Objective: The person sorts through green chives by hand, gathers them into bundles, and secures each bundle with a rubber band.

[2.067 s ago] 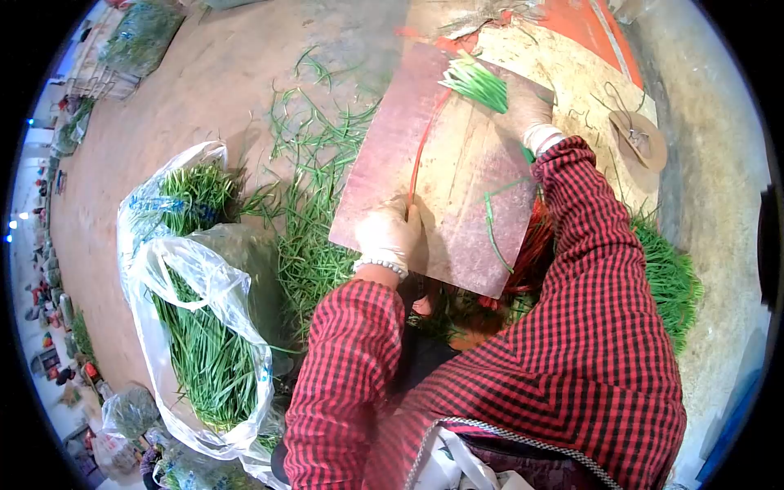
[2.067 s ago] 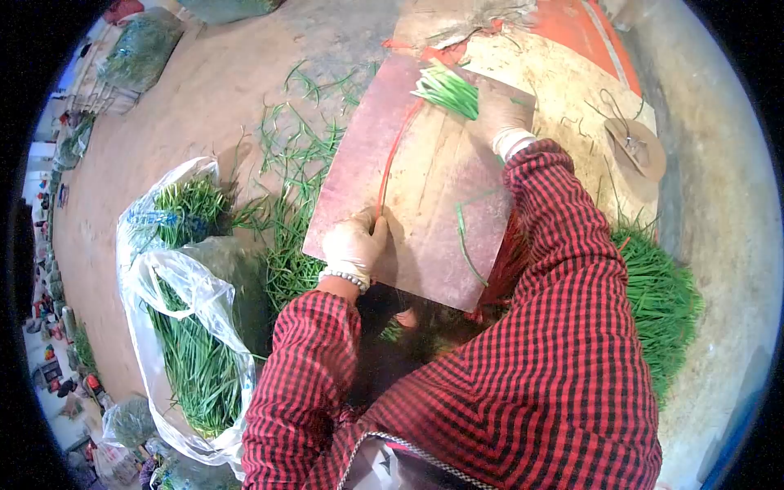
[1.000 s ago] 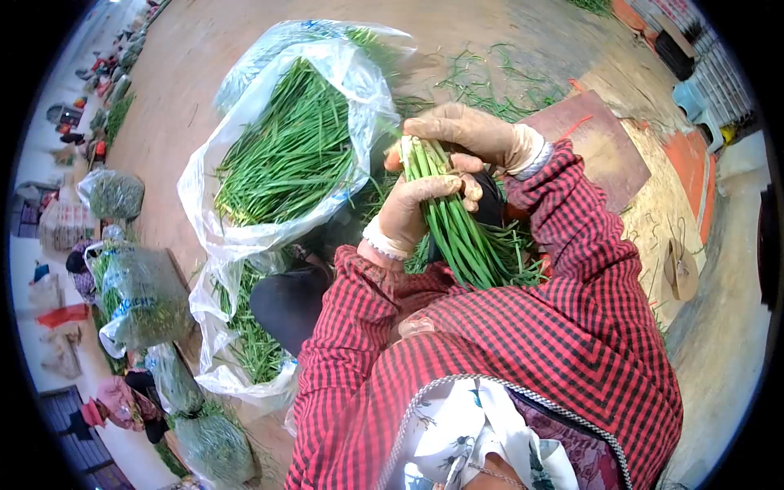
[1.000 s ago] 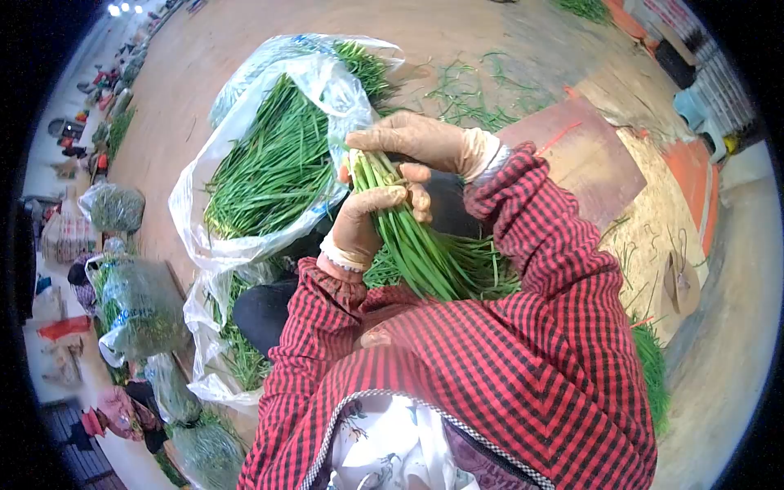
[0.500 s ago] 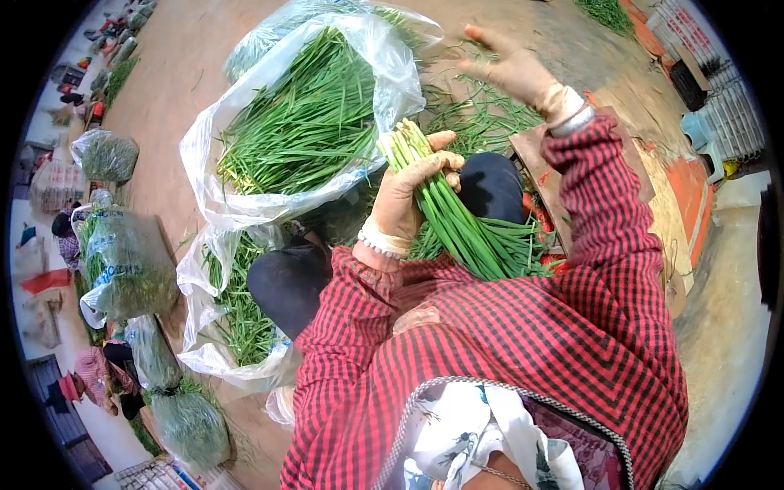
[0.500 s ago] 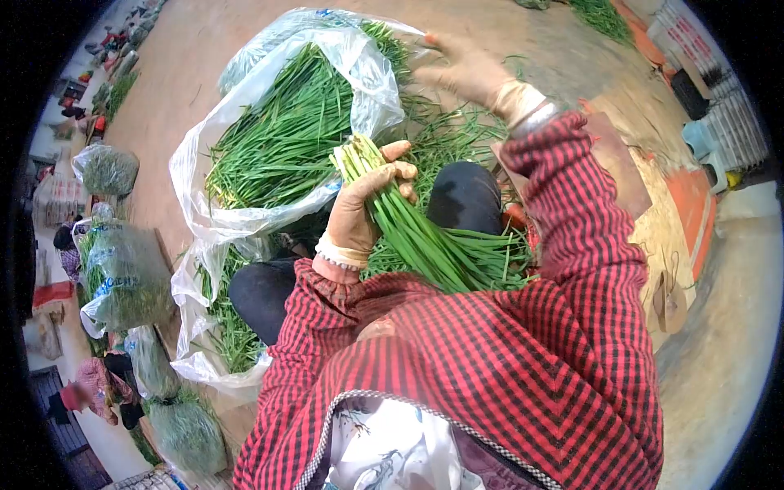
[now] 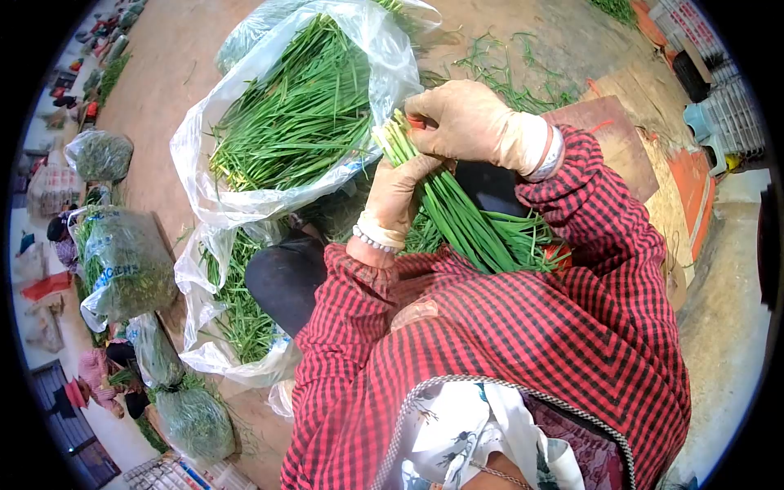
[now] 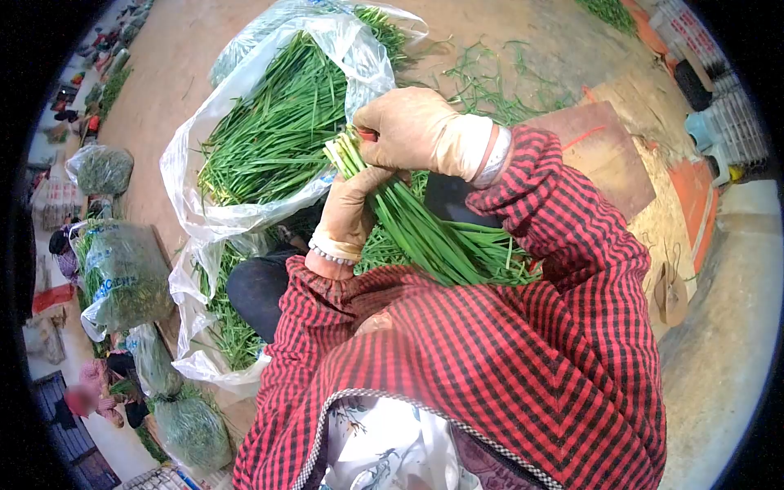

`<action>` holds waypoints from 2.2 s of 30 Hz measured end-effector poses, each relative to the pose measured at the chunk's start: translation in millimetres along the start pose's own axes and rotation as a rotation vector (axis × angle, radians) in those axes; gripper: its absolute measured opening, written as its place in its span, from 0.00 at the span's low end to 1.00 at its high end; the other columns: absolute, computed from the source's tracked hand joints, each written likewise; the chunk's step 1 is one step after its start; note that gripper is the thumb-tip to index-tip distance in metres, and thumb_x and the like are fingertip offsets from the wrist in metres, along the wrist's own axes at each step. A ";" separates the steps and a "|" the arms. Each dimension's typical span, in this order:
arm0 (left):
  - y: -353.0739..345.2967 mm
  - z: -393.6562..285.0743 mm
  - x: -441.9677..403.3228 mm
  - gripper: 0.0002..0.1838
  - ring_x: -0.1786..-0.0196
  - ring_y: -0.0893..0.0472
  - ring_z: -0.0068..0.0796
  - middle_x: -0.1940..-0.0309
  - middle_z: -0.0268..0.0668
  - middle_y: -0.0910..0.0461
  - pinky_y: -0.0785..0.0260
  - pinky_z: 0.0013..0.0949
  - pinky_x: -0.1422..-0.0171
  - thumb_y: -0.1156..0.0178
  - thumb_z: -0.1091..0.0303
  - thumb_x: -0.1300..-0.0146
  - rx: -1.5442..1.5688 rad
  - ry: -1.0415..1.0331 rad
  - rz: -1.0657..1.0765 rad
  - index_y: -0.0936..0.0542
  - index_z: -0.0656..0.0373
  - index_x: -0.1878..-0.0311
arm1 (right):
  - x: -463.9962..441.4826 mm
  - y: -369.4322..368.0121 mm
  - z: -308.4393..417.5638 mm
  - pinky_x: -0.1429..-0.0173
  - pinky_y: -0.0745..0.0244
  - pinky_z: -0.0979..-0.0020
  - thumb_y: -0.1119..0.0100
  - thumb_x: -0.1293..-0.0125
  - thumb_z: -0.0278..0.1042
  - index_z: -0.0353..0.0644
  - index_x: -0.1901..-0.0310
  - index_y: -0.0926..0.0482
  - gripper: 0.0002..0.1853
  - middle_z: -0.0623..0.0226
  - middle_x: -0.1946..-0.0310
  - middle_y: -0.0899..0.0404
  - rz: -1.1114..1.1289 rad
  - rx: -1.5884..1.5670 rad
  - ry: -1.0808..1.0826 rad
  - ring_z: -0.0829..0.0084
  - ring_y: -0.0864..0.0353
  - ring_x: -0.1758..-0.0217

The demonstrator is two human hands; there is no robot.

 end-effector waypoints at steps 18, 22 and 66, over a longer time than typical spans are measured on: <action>35.5 -56.4 -9.5 0.09 0.62 0.17 0.33 0.65 0.36 0.17 0.22 0.40 0.49 0.37 0.64 0.35 0.363 -0.206 -0.151 0.20 0.58 0.57 | 5.3 20.0 -11.9 0.61 0.25 0.79 0.36 0.36 0.32 0.37 0.58 0.18 0.09 0.73 0.71 0.19 -0.241 -0.904 0.136 0.84 0.22 0.67; 77.0 -130.4 7.9 0.08 0.57 0.19 0.27 0.68 0.30 0.18 0.33 0.46 0.35 0.39 0.62 0.34 0.352 -0.430 -0.061 0.19 0.55 0.64 | 18.5 78.9 -51.9 0.74 0.26 0.81 0.40 0.32 0.39 0.41 0.59 0.18 0.10 0.69 0.76 0.19 -0.462 -0.974 -0.026 0.80 0.20 0.77; 128.0 -197.8 113.3 0.10 0.61 0.24 0.31 0.68 0.37 0.23 0.29 0.38 0.49 0.41 0.65 0.33 0.105 -0.657 -0.280 0.22 0.62 0.56 | 1.5 -2.7 87.4 0.46 0.26 0.70 0.43 0.41 0.25 0.39 0.71 0.27 0.04 0.57 0.52 0.22 0.038 -1.346 0.404 0.74 0.23 0.51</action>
Point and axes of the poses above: each hand's wrist, its own x-axis away from the middle knuckle, its own y-axis out of the back of the hand, z = x × y, the point moved 10 cm from there along -x, towards the middle knuckle
